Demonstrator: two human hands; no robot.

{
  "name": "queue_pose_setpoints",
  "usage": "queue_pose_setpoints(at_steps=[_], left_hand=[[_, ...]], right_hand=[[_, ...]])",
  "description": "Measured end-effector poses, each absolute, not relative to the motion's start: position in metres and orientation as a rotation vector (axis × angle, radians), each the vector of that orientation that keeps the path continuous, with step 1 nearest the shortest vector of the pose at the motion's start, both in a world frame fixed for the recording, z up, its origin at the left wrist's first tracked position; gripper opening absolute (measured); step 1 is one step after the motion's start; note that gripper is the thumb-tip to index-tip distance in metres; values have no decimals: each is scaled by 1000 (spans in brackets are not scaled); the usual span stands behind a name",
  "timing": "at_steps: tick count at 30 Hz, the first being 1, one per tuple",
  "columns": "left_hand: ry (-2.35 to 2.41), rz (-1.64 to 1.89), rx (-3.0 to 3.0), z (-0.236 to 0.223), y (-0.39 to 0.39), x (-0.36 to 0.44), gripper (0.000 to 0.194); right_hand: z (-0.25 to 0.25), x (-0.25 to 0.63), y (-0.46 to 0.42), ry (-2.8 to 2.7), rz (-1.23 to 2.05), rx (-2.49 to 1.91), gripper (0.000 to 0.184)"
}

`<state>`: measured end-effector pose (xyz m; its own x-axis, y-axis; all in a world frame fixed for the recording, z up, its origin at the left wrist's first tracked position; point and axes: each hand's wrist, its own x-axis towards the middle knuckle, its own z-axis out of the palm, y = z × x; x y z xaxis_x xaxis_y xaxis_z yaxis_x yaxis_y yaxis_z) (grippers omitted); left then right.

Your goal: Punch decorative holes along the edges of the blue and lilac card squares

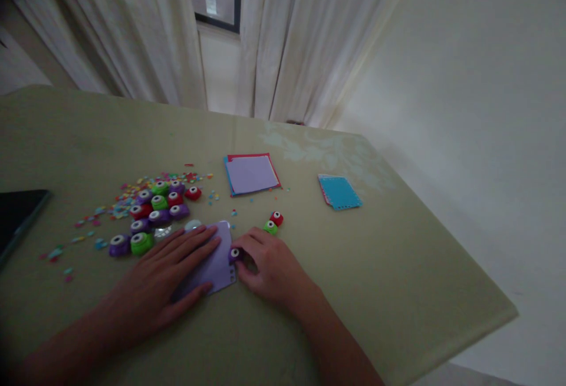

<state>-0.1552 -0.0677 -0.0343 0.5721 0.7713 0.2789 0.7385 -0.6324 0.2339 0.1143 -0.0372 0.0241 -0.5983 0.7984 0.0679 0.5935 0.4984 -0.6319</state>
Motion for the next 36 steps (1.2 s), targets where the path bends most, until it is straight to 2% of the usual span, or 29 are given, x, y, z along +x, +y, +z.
queue_pose_setpoints(at_steps=[30, 36], left_hand=[[1293, 513, 2707, -35, -67, -155, 75], [1302, 520, 2697, -37, -67, -155, 74]], right_hand=[[20, 117, -35, -2378, 867, -1085, 29], [25, 113, -39, -2135, 964, -1220, 28]])
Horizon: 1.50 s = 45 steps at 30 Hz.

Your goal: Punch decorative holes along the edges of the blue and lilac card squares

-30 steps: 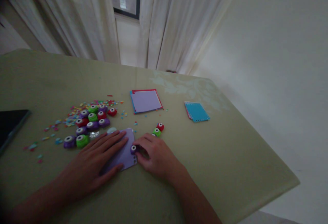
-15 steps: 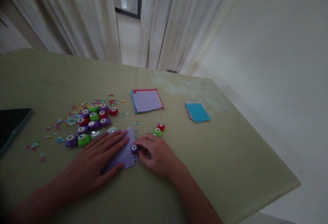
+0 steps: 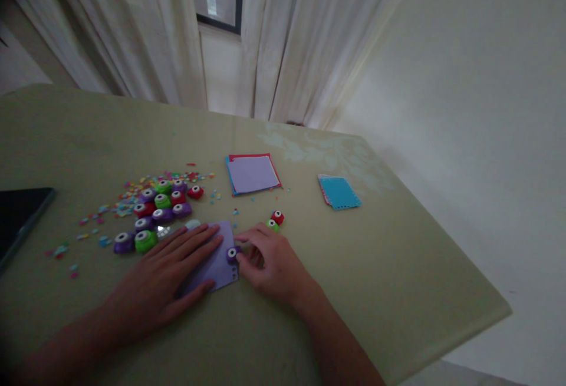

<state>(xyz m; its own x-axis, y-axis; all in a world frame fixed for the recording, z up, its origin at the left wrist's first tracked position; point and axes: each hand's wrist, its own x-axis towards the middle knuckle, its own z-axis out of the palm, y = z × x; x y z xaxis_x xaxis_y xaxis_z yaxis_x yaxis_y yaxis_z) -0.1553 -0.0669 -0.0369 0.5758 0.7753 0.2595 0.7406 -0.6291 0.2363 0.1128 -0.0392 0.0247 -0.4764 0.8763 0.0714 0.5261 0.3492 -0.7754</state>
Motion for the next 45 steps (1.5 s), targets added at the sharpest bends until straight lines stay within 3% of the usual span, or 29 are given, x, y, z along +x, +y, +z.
queue_pose_setpoints(at_steps=[5, 14, 18, 45], left_hand=[[1266, 561, 2685, -38, -65, -155, 73], [1254, 584, 2668, -41, -63, -153, 70], [1260, 556, 2662, -40, -62, -152, 68], [1269, 450, 2595, -33, -62, -149, 69]], right_hand=[[29, 108, -29, -1972, 1175, -1448, 17], [38, 103, -4, -2010, 1662, -1611, 27], [46, 99, 5, -1997, 1773, -1646, 20], [61, 93, 23, -2164, 1709, -1740, 18]])
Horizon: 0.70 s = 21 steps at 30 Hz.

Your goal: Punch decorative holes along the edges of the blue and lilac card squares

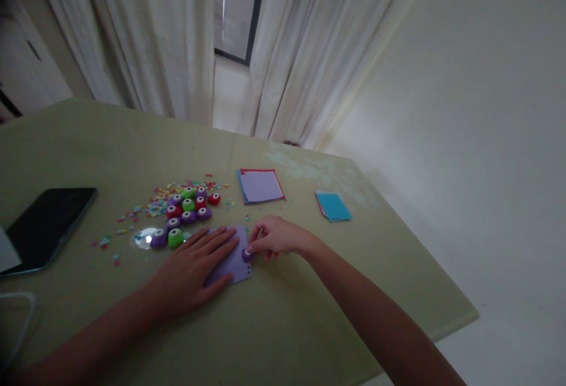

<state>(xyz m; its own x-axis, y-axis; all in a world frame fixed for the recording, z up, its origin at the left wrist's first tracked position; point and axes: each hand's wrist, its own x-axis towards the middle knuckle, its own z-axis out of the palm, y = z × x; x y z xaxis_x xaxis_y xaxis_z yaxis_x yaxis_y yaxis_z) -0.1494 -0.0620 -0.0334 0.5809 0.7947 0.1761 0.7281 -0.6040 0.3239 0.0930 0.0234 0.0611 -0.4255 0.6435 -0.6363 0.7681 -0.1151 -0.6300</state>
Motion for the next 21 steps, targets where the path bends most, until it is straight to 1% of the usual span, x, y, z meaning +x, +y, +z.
queue_pose_setpoints(at_steps=[7, 10, 12, 16, 18, 21], left_hand=[[1279, 439, 2600, -32, -62, -149, 70], [1275, 417, 2595, -31, -62, -149, 70], [1272, 427, 2595, -32, -62, -149, 70], [1276, 481, 2591, -36, -62, -149, 70], [1272, 498, 2592, -37, -62, -149, 70], [1272, 511, 2596, -39, -62, -149, 69]], right_hand=[[61, 92, 24, 1994, -1575, 1610, 22], [62, 91, 25, 2008, -1497, 1628, 24], [64, 88, 26, 2049, -1364, 1638, 28], [66, 82, 26, 2182, -979, 1578, 33], [67, 78, 25, 2209, -849, 1548, 32], [67, 74, 23, 2214, -761, 1534, 28]])
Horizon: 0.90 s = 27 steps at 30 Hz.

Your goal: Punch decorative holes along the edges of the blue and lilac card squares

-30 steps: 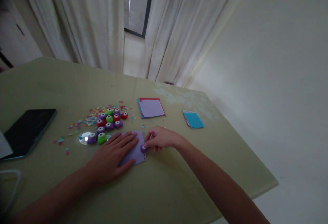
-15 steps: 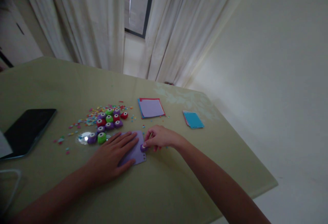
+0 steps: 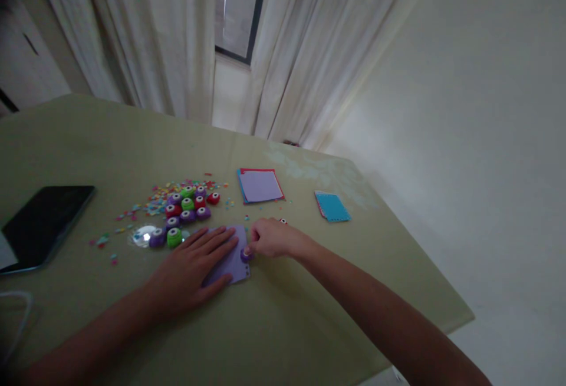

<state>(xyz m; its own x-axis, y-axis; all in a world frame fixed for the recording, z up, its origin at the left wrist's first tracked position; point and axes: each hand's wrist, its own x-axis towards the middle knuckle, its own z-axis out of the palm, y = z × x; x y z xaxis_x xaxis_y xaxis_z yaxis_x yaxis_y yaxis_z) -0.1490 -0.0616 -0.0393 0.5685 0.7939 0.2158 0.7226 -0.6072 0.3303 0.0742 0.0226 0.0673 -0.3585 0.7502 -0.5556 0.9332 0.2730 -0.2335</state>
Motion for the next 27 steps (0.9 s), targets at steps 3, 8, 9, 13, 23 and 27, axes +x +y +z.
queue_pose_setpoints(at_steps=[3, 8, 9, 13, 23, 27], left_hand=[[1273, 504, 2603, -40, -62, -149, 69], [1269, 496, 2610, -39, -62, -148, 69], [1265, 497, 2608, -38, -62, -149, 69], [1257, 509, 2601, -38, -62, -149, 69], [1266, 501, 2592, -35, -62, -149, 68], [1270, 460, 2588, -32, -62, -149, 69]], right_hand=[[70, 71, 19, 2182, -756, 1536, 27], [72, 68, 16, 2146, -775, 1550, 27], [71, 68, 16, 2146, -781, 1547, 28], [66, 71, 18, 2147, -836, 1532, 31], [66, 93, 20, 2233, -980, 1620, 28], [83, 102, 24, 2341, -657, 1700, 11]])
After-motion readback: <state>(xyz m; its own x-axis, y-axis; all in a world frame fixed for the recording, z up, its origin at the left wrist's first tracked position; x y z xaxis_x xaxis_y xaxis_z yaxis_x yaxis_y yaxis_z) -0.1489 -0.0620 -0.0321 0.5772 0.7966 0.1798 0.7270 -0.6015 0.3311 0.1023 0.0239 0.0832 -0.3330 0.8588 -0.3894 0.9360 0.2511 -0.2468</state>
